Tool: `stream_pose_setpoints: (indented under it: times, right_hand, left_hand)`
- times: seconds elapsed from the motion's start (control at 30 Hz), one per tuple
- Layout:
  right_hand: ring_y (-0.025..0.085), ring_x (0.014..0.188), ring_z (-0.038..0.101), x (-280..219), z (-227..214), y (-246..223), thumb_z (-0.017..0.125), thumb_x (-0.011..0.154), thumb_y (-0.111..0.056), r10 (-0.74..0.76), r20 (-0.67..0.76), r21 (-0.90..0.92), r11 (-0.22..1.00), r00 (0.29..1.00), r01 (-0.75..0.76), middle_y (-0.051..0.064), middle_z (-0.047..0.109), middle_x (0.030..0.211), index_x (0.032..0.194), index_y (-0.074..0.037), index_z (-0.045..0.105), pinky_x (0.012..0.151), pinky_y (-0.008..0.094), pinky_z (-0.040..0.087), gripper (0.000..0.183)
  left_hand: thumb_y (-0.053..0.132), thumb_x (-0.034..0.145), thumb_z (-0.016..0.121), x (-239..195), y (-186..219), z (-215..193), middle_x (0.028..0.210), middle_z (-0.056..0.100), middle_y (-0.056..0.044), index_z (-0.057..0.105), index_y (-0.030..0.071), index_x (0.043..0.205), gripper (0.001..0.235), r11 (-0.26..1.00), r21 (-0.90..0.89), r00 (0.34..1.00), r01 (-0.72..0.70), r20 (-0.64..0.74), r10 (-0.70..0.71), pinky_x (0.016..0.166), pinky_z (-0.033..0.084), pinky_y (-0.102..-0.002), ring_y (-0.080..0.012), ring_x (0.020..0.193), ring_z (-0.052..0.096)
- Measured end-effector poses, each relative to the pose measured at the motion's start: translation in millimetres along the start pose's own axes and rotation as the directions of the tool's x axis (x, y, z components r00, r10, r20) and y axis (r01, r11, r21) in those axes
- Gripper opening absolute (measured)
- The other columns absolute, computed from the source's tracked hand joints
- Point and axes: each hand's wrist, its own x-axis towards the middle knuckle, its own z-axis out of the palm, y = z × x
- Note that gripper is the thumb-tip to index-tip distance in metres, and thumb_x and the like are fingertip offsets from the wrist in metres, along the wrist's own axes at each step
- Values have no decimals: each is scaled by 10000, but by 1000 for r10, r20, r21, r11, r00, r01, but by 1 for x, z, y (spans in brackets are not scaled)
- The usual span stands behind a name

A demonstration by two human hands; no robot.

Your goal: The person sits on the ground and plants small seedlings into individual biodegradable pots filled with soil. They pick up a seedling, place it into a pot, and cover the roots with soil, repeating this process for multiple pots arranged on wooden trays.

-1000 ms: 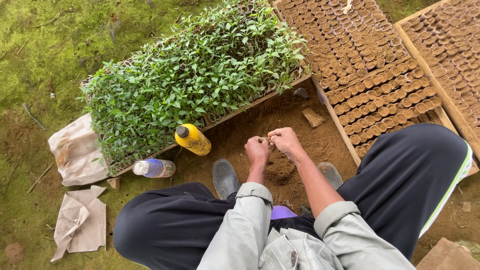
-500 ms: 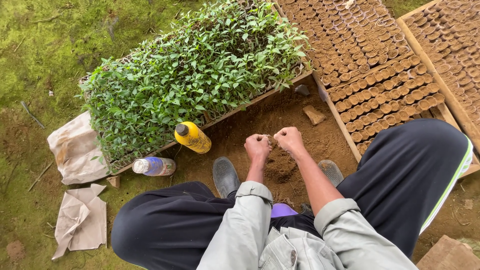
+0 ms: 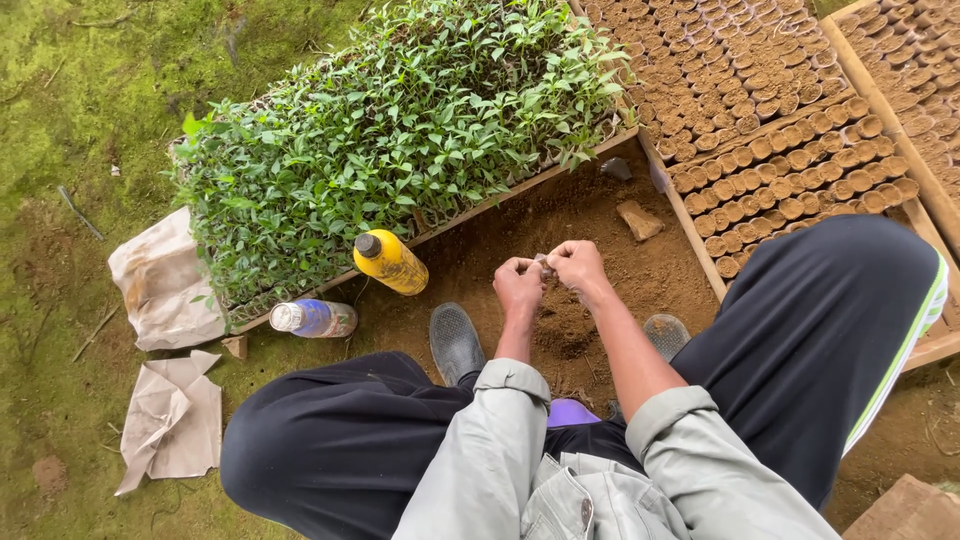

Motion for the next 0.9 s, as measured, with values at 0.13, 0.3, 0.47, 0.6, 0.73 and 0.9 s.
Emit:
stream_pose_setpoints:
  times: [0.13,0.3,0.47,0.6,0.73,0.9]
  right_hand:
    - [99,559,629,-8,-9,-21,667,831,-44,-27,56,117,993,998,21,118,683,685,867,4,728,480,188,498,85]
    - [64,619,639,-26,-22,-50,656,912,-52,34,197,206,976,980,-76,78,691,769,960,14,693,520,128,518,89]
    - [98,568,670,-8,-23,-29,717,891,-59,2,239,242,968,971,-62,121,722,747,932,-1,709,469,166,545,72]
    - [95,562,672,-16,-27,-35,710,894,-68,-13,224,219,975,974,-38,127,722,752,952,11,706,457,163,548,98]
    - [92,573,677,-15,-25,-37,696,900,-86,-24,213,187,982,977,-17,134,727,776,981,20,703,466,165,556,134]
    - [102,556,650,-28,-26,-47,743,857,-136,-40,159,113,993,986,22,143,701,707,917,27,697,452,176,545,180]
  left_hand:
    - [134,746,691,-6,5,-2,487,628,-76,752,97,751,71,994,-113,1000,-10,-26,8,419,520,-285,-135,412,622]
    - [147,914,615,-31,34,-12,646,581,-19,628,26,892,124,793,-576,979,198,78,-188,474,516,-166,-47,508,541]
    - [117,871,683,-5,2,10,771,701,-135,699,42,986,138,536,-743,915,401,351,-197,650,647,-336,-215,637,715]
    - [72,959,613,-16,10,7,899,709,-132,685,-10,1181,247,517,-768,924,378,345,-164,703,662,-305,-166,720,716]
    - [49,953,632,1,-9,17,936,734,-150,692,-8,1172,234,510,-784,934,355,315,-167,704,666,-304,-177,735,731]
    - [7,927,673,12,-23,19,1034,757,-227,704,5,1181,257,498,-816,956,294,250,-153,764,676,-387,-268,841,770]
